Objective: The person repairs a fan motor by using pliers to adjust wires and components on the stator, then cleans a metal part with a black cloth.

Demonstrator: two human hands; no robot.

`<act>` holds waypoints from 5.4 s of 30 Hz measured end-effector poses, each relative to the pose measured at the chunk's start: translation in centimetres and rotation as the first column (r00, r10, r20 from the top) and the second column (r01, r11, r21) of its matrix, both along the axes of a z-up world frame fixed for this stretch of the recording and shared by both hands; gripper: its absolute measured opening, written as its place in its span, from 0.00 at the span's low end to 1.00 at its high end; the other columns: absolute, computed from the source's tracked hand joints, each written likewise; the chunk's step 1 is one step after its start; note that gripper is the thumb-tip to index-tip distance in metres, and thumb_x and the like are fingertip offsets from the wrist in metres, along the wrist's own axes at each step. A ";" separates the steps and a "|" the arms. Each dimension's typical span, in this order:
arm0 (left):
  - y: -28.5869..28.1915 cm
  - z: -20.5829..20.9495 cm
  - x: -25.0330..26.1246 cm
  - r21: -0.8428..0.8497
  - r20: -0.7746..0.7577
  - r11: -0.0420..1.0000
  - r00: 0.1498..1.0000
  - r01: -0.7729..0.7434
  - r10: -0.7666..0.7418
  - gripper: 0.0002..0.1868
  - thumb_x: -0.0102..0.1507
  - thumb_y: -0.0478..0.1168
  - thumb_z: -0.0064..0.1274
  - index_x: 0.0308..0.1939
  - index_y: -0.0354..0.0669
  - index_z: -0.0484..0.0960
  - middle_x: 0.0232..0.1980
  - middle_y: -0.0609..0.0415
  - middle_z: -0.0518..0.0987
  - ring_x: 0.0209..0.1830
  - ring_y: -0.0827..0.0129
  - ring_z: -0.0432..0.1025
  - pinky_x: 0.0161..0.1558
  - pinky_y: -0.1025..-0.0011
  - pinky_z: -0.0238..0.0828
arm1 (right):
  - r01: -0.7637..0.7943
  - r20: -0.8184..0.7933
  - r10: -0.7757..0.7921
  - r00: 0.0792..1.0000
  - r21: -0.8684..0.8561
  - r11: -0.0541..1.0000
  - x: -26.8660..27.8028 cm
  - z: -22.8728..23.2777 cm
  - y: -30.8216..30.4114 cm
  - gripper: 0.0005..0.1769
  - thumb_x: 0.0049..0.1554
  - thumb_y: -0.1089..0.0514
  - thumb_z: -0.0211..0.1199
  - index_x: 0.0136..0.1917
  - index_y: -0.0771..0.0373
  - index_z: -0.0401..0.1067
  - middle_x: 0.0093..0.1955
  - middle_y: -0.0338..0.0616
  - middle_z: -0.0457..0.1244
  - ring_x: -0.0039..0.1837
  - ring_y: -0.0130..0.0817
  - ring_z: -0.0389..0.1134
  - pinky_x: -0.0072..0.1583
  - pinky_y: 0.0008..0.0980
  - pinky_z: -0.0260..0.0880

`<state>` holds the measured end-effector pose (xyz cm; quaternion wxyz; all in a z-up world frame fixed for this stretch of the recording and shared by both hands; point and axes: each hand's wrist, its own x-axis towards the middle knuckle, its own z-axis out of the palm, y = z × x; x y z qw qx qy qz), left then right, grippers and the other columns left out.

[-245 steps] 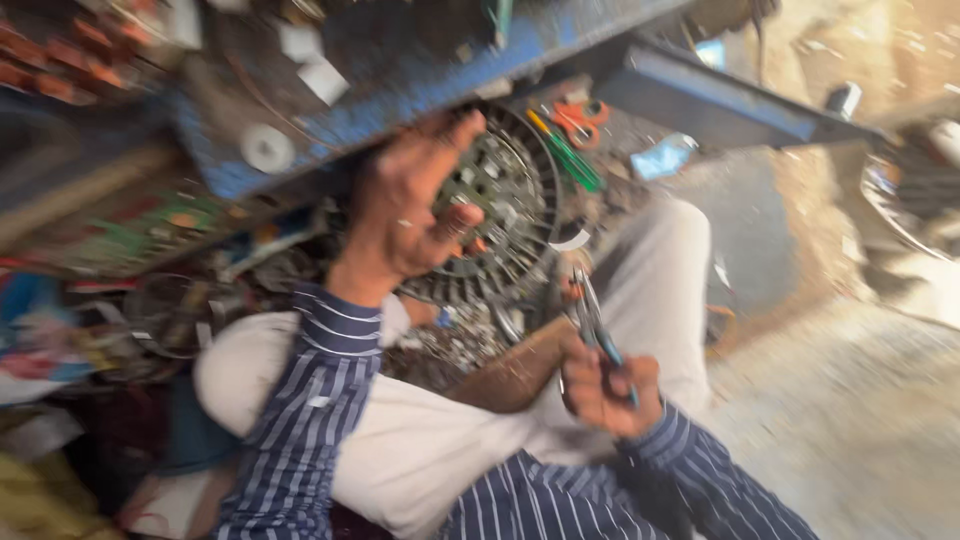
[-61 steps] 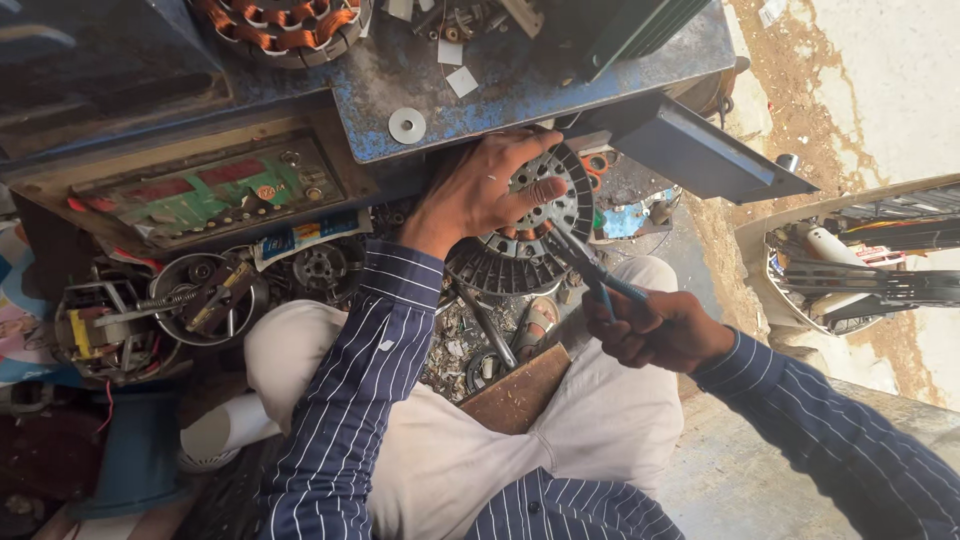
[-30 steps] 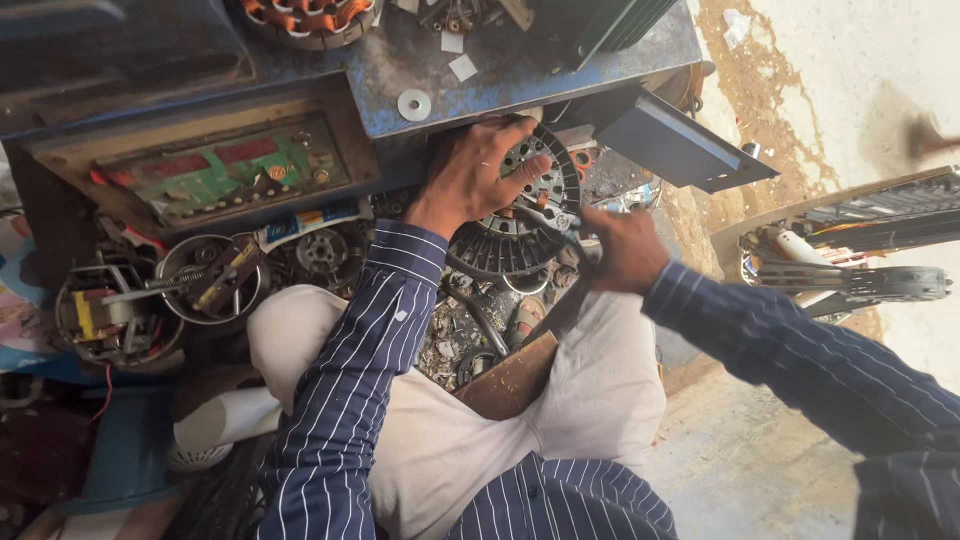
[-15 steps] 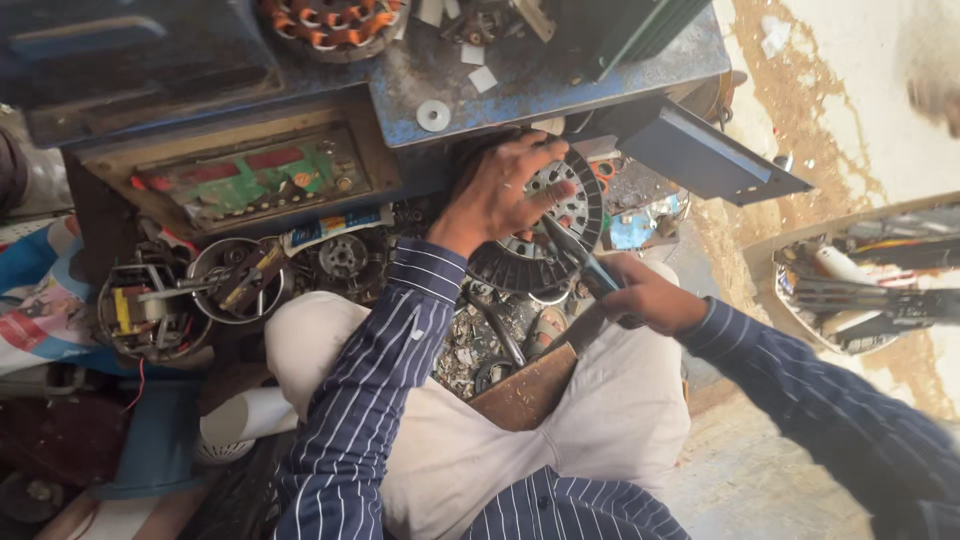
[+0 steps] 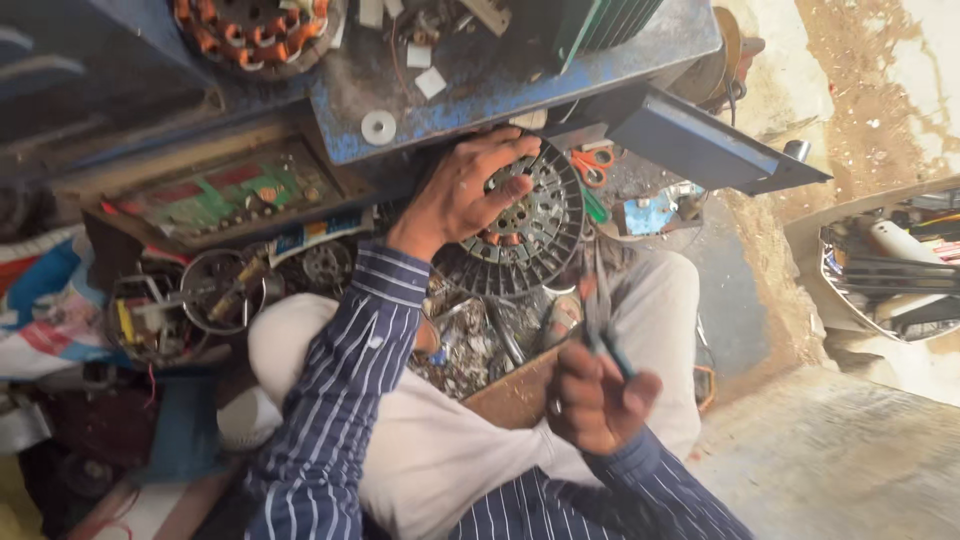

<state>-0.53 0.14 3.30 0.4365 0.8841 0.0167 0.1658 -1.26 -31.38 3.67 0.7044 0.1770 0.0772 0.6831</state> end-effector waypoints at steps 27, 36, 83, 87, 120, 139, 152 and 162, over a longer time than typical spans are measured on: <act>-0.2 0.6 0.2 0.090 -0.071 0.995 0.997 -0.035 0.042 0.63 0.56 0.87 0.36 0.79 0.42 0.61 0.76 0.37 0.67 0.77 0.44 0.62 0.75 0.49 0.55 | -0.017 0.638 0.396 0.660 -0.514 0.858 7.7 0.0 -3.5 0.28 0.44 0.56 0.62 0.58 0.59 0.59 0.40 0.34 0.48 0.38 0.22 0.48 0.37 0.22 0.47; 0.8 -0.4 0.9 -0.279 -0.123 0.958 0.992 -0.063 0.029 0.58 0.58 0.85 0.32 0.70 0.39 0.72 0.68 0.41 0.76 0.73 0.51 0.69 0.72 0.59 0.62 | -0.265 0.584 0.635 0.505 -0.595 0.758 12.7 2.4 2.8 0.25 0.46 0.53 0.61 0.57 0.57 0.61 0.42 0.34 0.54 0.36 0.19 0.50 0.34 0.19 0.46; -0.1 -3.5 2.0 -0.112 0.144 0.975 0.968 -0.190 0.205 0.45 0.65 0.75 0.45 0.54 0.33 0.82 0.57 0.36 0.81 0.58 0.47 0.76 0.62 0.56 0.69 | 0.391 0.066 0.400 -0.914 -0.119 0.913 10.8 4.4 7.5 0.24 0.38 0.52 0.69 0.44 0.68 0.67 0.31 0.57 0.63 0.39 0.61 0.66 0.45 0.51 0.68; -0.4 -4.0 2.0 -0.184 0.059 0.968 0.981 -0.173 0.186 0.46 0.64 0.77 0.42 0.55 0.35 0.82 0.58 0.38 0.81 0.60 0.50 0.76 0.63 0.58 0.70 | 0.346 0.046 0.357 -0.933 -0.161 0.924 10.8 5.4 8.7 0.28 0.34 0.52 0.70 0.46 0.67 0.68 0.35 0.57 0.65 0.41 0.60 0.68 0.45 0.52 0.69; -0.7 0.2 -0.1 -0.129 -0.021 0.974 0.982 -0.188 0.187 0.42 0.67 0.72 0.41 0.58 0.34 0.82 0.50 0.39 0.84 0.52 0.49 0.79 0.57 0.60 0.74 | -0.109 0.264 0.214 0.940 -0.360 0.926 5.0 0.1 4.0 0.24 0.36 0.61 0.56 0.48 0.55 0.57 0.37 0.33 0.53 0.35 0.22 0.53 0.39 0.25 0.55; -0.1 3.3 -2.5 0.399 -0.264 0.906 0.964 0.142 -0.035 0.73 0.35 0.65 0.74 0.79 0.48 0.56 0.79 0.41 0.59 0.77 0.41 0.53 0.70 0.42 0.49 | 0.026 0.157 0.072 0.985 -0.548 0.836 2.3 -11.0 -8.2 0.17 0.49 0.58 0.57 0.51 0.59 0.58 0.41 0.36 0.49 0.40 0.26 0.52 0.41 0.27 0.56; -1.0 1.8 -1.1 0.400 0.073 0.907 0.991 -0.133 0.114 0.59 0.59 0.82 0.50 0.76 0.37 0.64 0.79 0.38 0.65 0.80 0.42 0.60 0.78 0.48 0.53 | -0.050 0.633 0.486 0.602 -0.579 0.814 8.5 1.9 -0.7 0.16 0.49 0.53 0.57 0.48 0.57 0.58 0.38 0.36 0.52 0.34 0.25 0.51 0.35 0.27 0.50; -0.1 -1.5 0.5 -0.098 0.086 0.995 0.996 -0.008 0.017 0.49 0.64 0.76 0.42 0.60 0.30 0.80 0.61 0.34 0.80 0.67 0.45 0.73 0.70 0.57 0.66 | -0.265 0.477 0.733 0.486 -0.719 0.643 13.7 3.1 4.2 0.08 0.55 0.59 0.57 0.47 0.56 0.61 0.35 0.28 0.53 0.32 0.16 0.51 0.32 0.20 0.48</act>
